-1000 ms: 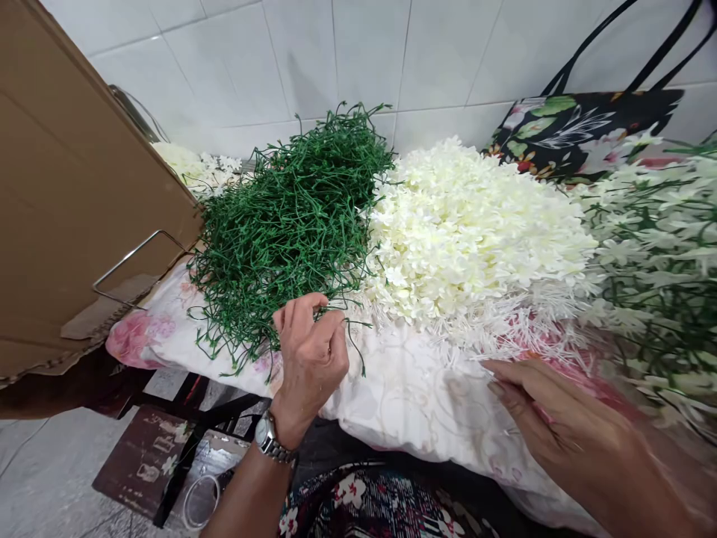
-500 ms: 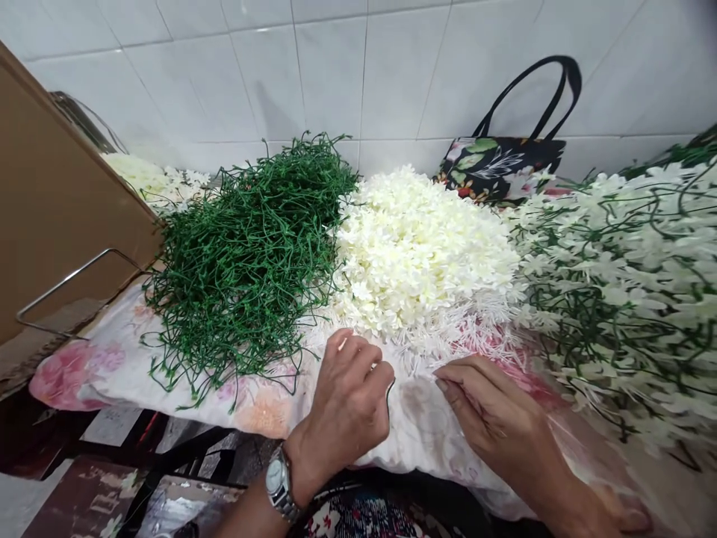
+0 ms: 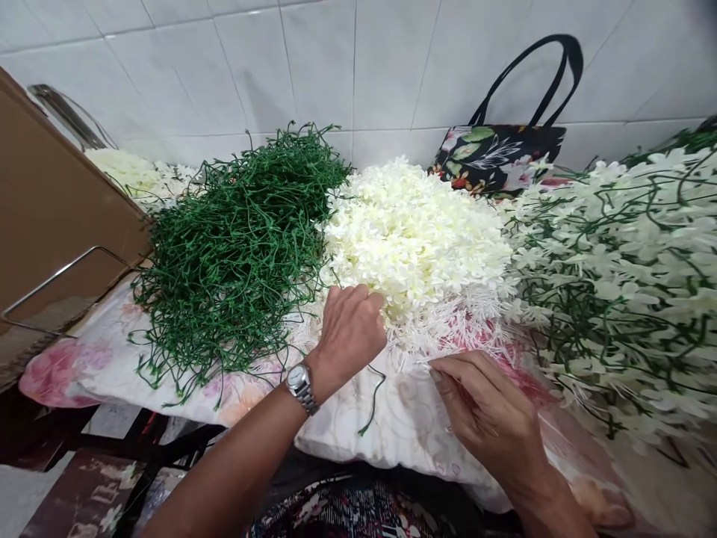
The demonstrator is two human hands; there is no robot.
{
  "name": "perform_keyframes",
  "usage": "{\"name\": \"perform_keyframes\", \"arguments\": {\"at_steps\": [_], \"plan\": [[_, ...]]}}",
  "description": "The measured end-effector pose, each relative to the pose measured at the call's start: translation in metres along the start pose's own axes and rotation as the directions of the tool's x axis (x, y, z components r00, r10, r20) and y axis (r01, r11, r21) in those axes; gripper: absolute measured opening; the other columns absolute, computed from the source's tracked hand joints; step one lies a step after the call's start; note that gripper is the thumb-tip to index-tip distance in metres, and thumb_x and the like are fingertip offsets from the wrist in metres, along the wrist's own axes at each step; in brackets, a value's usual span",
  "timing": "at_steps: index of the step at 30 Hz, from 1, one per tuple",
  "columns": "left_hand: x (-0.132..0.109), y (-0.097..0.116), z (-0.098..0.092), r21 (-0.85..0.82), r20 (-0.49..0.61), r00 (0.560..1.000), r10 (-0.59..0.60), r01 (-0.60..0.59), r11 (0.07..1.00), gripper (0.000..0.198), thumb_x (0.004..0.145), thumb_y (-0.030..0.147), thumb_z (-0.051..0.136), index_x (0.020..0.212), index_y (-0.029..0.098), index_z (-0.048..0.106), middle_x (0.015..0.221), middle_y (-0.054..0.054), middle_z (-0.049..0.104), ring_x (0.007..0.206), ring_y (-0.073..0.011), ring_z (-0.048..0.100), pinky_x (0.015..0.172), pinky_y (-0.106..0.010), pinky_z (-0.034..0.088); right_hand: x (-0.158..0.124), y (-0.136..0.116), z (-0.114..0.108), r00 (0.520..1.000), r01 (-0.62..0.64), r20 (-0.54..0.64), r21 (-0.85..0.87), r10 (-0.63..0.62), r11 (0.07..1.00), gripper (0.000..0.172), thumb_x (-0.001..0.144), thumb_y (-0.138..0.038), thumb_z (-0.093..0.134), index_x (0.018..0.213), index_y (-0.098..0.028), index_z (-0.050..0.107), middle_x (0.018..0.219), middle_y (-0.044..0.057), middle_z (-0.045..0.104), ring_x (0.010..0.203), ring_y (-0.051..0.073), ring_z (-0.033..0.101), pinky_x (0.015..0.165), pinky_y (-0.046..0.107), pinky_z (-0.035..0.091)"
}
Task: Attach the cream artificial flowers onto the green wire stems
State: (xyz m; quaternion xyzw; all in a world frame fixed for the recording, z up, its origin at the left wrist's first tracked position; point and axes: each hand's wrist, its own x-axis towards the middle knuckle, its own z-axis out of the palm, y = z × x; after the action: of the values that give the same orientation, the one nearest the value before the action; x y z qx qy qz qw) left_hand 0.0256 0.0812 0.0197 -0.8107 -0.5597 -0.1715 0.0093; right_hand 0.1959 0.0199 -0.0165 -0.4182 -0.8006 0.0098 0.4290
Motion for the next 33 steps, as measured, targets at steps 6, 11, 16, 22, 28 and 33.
{"name": "perform_keyframes", "arguments": {"at_steps": [6,11,16,22,28,33], "plan": [[-0.013,-0.009,-0.017,-0.390,-0.011,0.994,-0.108,0.095,0.916,0.016,0.068,0.005,0.049,0.058,0.018,0.050,0.063,0.001,0.053,0.064,-0.0147,0.050,0.068,-0.032,0.038,-0.001,0.001,-0.002,1.000,-0.008,-0.015,0.020,0.009,1.000,0.016,0.080,-0.005,0.054,0.089,-0.017,0.056,0.074,0.005,0.060,0.070,0.015,0.055,0.064,0.028,0.048],[-0.034,-0.006,-0.029,-0.814,0.103,0.983,-0.154,0.172,0.555,0.013,0.066,0.010,0.054,0.056,0.018,0.050,0.059,0.002,0.051,0.059,-0.0119,0.048,0.059,-0.025,0.040,0.003,-0.007,-0.012,0.995,-0.096,0.011,0.127,0.096,0.987,0.013,0.080,-0.008,0.053,0.085,-0.019,0.056,0.073,0.003,0.059,0.068,0.014,0.056,0.061,0.026,0.047],[-0.056,0.006,-0.029,-0.914,0.116,0.968,-0.221,0.191,0.358,0.010,0.067,0.015,0.058,0.059,0.017,0.054,0.059,0.001,0.052,0.059,-0.0122,0.047,0.058,-0.025,0.040,0.010,-0.027,-0.020,0.976,-0.213,0.133,0.380,0.175,0.900,0.012,0.081,-0.009,0.053,0.083,-0.020,0.056,0.081,0.003,0.060,0.077,0.014,0.058,0.068,0.028,0.047],[-0.075,0.022,-0.023,-0.872,-0.062,0.976,-0.207,0.048,0.487,0.012,0.074,0.011,0.055,0.065,0.018,0.054,0.060,0.002,0.052,0.060,-0.0124,0.049,0.058,-0.025,0.040,0.008,-0.043,-0.013,0.942,-0.332,0.240,0.587,0.233,0.738,0.009,0.081,-0.013,0.055,0.080,-0.021,0.059,0.084,0.003,0.061,0.079,0.014,0.059,0.066,0.026,0.050],[-0.087,0.023,-0.019,-0.884,-0.106,0.980,-0.167,-0.016,0.466,0.013,0.075,0.007,0.055,0.074,0.019,0.061,0.065,0.000,0.056,0.064,-0.0132,0.052,0.060,-0.026,0.041,0.005,-0.049,-0.011,0.963,-0.267,0.166,0.539,0.210,0.799,0.010,0.080,-0.011,0.052,0.078,-0.019,0.058,0.072,0.001,0.058,0.068,0.013,0.057,0.058,0.025,0.048],[-0.094,0.022,-0.015,-0.985,0.121,0.961,-0.250,0.148,0.093,0.015,0.075,0.013,0.059,0.083,0.020,0.070,0.074,-0.002,0.062,0.069,-0.0139,0.055,0.062,-0.026,0.042,0.003,-0.051,-0.007,0.989,-0.117,0.127,0.410,0.070,0.905,0.016,0.078,-0.004,0.049,0.083,-0.018,0.057,0.076,0.004,0.057,0.071,0.014,0.055,0.058,0.026,0.047]]}}
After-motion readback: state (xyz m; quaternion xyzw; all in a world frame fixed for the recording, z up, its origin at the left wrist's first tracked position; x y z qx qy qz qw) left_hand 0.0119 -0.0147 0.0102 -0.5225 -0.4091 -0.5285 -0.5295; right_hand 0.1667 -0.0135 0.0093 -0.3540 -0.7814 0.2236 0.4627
